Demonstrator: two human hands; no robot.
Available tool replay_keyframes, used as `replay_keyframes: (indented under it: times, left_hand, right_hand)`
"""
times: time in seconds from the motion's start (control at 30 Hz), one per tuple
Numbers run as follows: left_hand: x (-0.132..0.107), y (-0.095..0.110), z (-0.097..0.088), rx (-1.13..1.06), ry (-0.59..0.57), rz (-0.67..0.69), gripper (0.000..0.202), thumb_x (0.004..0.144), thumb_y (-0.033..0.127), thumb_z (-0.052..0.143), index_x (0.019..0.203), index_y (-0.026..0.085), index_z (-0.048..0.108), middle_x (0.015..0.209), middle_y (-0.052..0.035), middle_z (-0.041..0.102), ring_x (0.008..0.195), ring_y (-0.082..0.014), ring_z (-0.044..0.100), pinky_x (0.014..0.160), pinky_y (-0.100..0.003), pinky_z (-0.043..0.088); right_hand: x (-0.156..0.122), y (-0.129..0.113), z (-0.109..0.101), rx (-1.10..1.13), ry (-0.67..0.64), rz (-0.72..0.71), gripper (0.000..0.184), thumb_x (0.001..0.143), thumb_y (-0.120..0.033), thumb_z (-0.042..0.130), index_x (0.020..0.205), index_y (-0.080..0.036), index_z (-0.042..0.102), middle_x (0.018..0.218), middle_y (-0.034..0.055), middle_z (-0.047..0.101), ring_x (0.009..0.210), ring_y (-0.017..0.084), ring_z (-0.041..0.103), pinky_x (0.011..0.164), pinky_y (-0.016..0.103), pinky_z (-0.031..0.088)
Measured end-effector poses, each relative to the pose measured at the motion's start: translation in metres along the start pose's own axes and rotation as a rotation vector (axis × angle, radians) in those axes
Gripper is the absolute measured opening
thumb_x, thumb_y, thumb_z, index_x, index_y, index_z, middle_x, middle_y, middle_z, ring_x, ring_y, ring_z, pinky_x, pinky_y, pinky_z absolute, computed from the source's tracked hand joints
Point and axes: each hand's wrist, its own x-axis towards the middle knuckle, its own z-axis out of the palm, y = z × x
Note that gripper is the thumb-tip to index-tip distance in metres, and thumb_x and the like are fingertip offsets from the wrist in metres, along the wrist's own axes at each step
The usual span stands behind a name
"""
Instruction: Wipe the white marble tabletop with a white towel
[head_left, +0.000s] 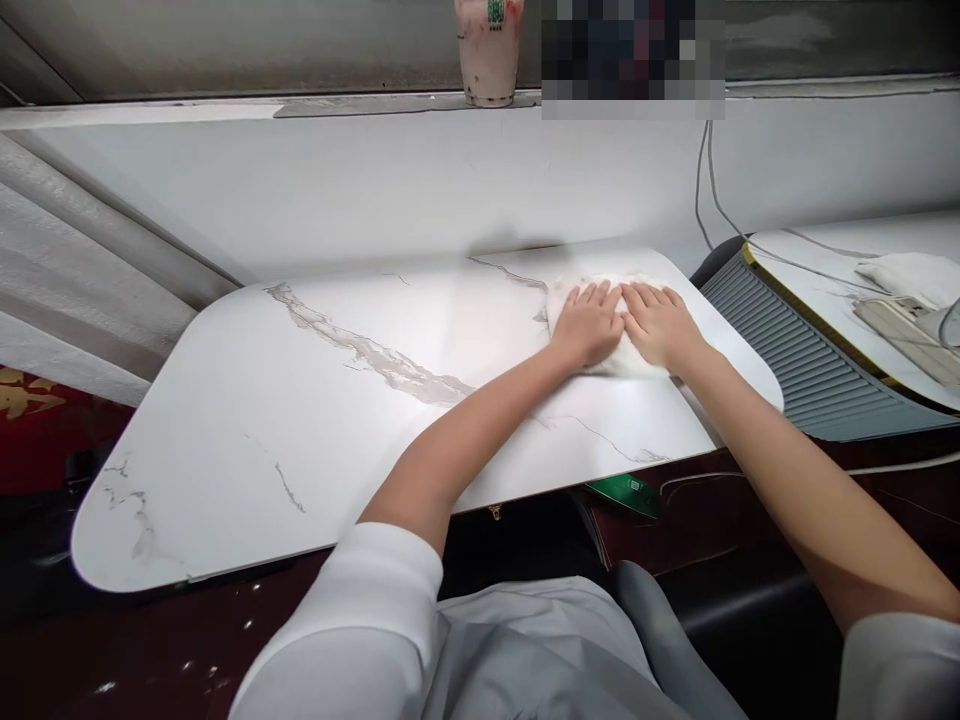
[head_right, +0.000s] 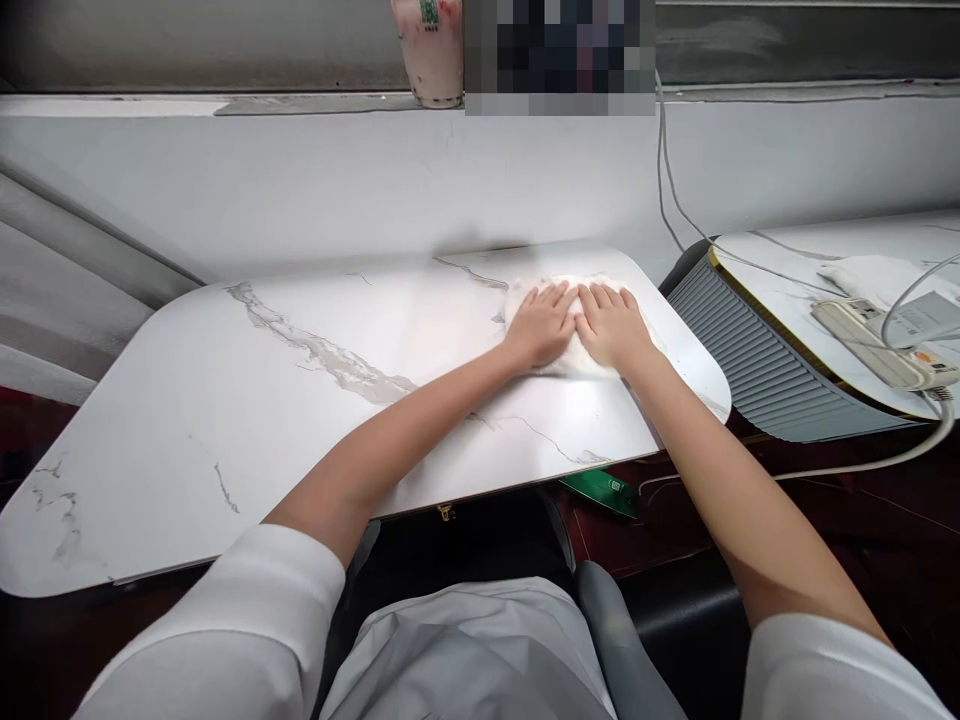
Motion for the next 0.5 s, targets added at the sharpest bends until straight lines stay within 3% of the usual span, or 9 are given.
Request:
replay_keyframes:
  times: [0.23,0.4,0.5]
  left_hand:
    - [0.049,-0.052,-0.007,0.013,0.046,-0.079,0.055,0.1,0.024,0.024,0.153,0.013,0.034,0.161,-0.0073,0.033,0.149,-0.0183,0.028,0.124,-0.037,0.014]
    - [0.071,-0.075,-0.009,-0.009,0.099,-0.088,0.054,0.099,0.025,0.023,0.15,0.013,0.038,0.158,-0.0075,0.039,0.146,-0.018,0.034,0.124,-0.038,0.017]
    - [0.08,-0.083,-0.009,-0.041,0.121,-0.111,0.053,0.098,0.025,0.024,0.149,0.02,0.041,0.157,-0.0031,0.041,0.145,-0.0169,0.034,0.123,-0.038,0.019]
  right_hand:
    - [0.083,0.0,0.016,0.094,0.041,-0.075,0.059,0.095,-0.031,0.021,0.144,-0.006,0.042,0.149,0.0189,0.047,0.138,0.03,0.041,0.114,0.053,0.027]
    - [0.115,-0.001,0.026,0.11,0.081,-0.073,0.055,0.095,-0.031,0.023,0.141,-0.012,0.046,0.146,0.0162,0.052,0.134,0.029,0.045,0.113,0.051,0.029]
    - [0.125,-0.004,0.026,0.113,0.091,-0.042,0.054,0.095,-0.031,0.022,0.14,-0.014,0.047,0.144,0.0148,0.053,0.133,0.028,0.046,0.113,0.047,0.03]
